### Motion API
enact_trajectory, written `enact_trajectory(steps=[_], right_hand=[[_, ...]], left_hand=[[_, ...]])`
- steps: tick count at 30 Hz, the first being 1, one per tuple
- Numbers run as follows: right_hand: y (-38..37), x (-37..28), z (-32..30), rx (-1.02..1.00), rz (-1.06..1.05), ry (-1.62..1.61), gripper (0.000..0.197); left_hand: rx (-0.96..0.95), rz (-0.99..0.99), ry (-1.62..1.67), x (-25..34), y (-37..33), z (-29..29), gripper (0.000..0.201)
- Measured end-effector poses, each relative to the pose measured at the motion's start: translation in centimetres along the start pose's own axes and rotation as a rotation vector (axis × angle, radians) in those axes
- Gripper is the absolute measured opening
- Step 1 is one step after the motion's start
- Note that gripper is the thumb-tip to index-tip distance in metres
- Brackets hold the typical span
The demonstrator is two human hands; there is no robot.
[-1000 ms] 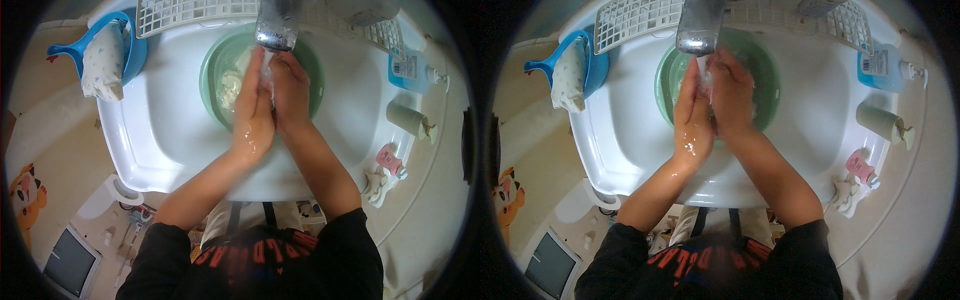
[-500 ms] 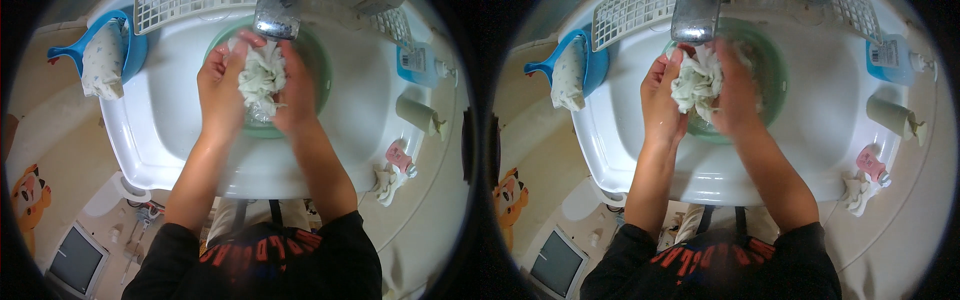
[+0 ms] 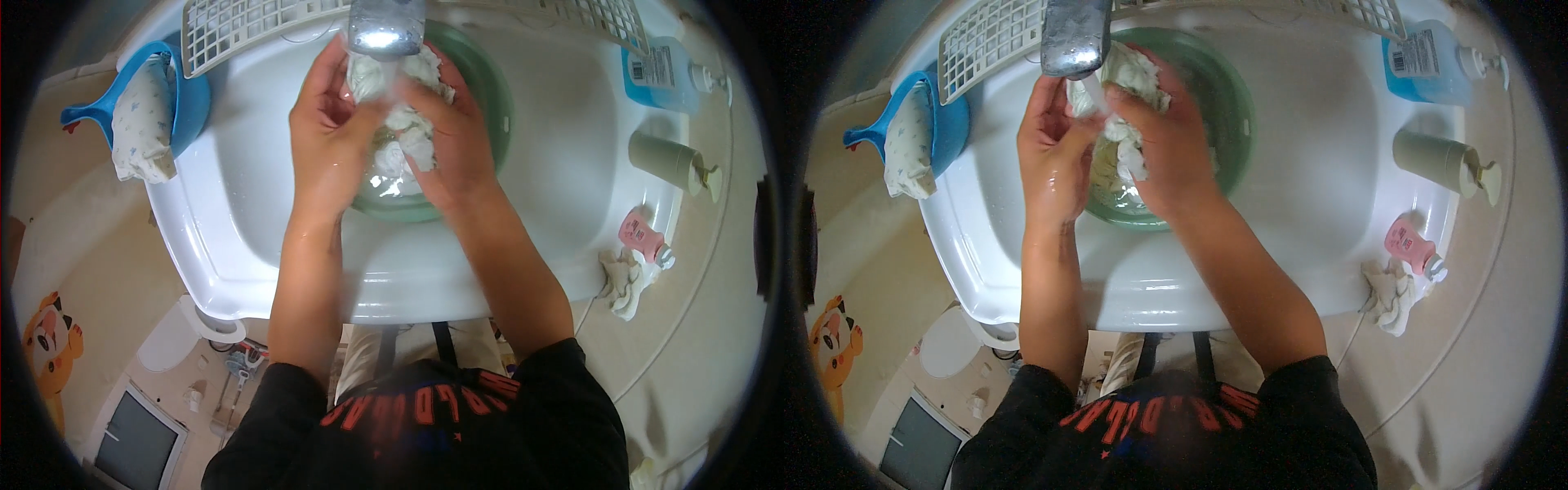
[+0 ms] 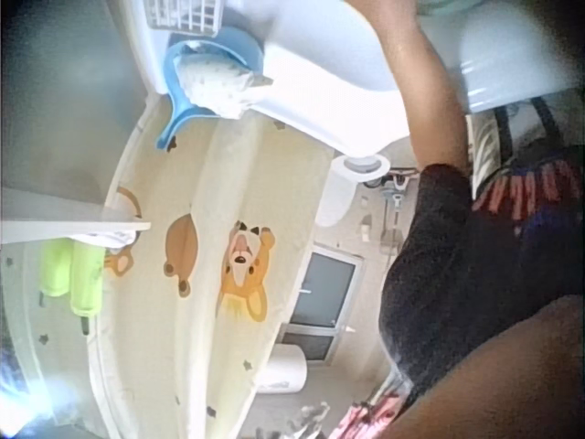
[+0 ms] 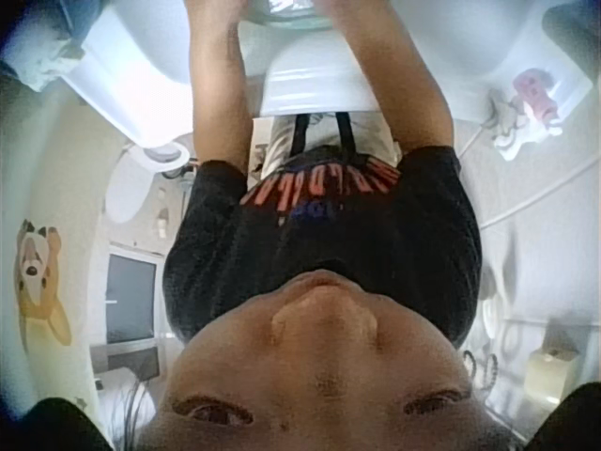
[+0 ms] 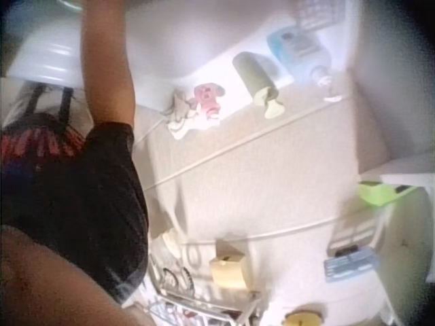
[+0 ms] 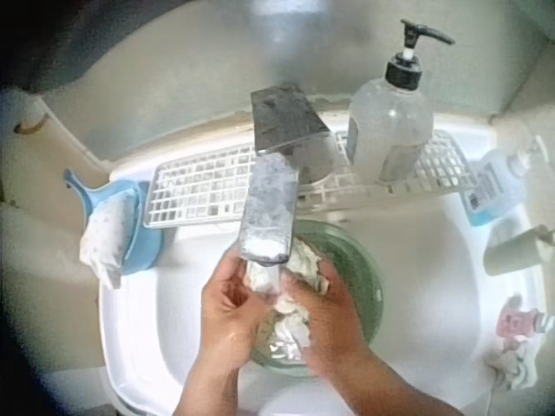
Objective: The person hand-washes white cloth items in a green basin within a sink by scrubbing them together, rinsing them under a faucet, and wringing them out.
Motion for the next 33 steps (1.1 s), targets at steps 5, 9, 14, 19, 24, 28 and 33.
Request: enact_trajectory(steps=[5, 9, 14, 19, 24, 28, 33], right_hand=[[-0.7, -1.0, -1.8, 0.08, -0.214, 0.357, 0.031], [-0.9, -2.4, -1.7, 0.078, -0.38, 0.638, 0.03], [-1.5, -1.7, -1.7, 0.032, -0.302, 0.628, 0.036], [-1.6, 1.0, -0.7, -0.036, -0.022, 0.28, 0.038], [-1.1, 1.2, 0.6, -0.125, -0.022, 0.027, 0.039], [1.4, 0.6, 0.9, -0.134, -0.453, 0.542, 0.04], [1.7, -0.3, 0.9, -0.241, -0.309, 0.816, 0.047]], left_hand=[[0.059, 0.044, -0.11, 0.4, 0.1, -0.7, 0.04], [0.263, 0.105, -0.37, 0.7, 0.5, -2.1, 0.027], [0.396, 0.008, -0.292, -0.5, 0.1, -3.9, 0.027], [0.215, -0.244, 0.363, -2.9, -0.5, -2.9, 0.031], [0.005, -0.251, 0.646, -3.1, 0.0, 0.0, 0.036], [0.114, -0.096, 0.252, -2.7, 0.4, 0.9, 0.041], [0.237, 0.315, -0.826, -2.0, 2.1, 1.0, 0.045]])
Point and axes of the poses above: each hand's wrist, its own y-axis away from the middle knuckle, its own z-axis out of the palm, x = y × z, the point moved 7 cm from there along -y, towards the middle knuckle, and after that the axes turned 12 degrees about -z, right-handed, at the moved point
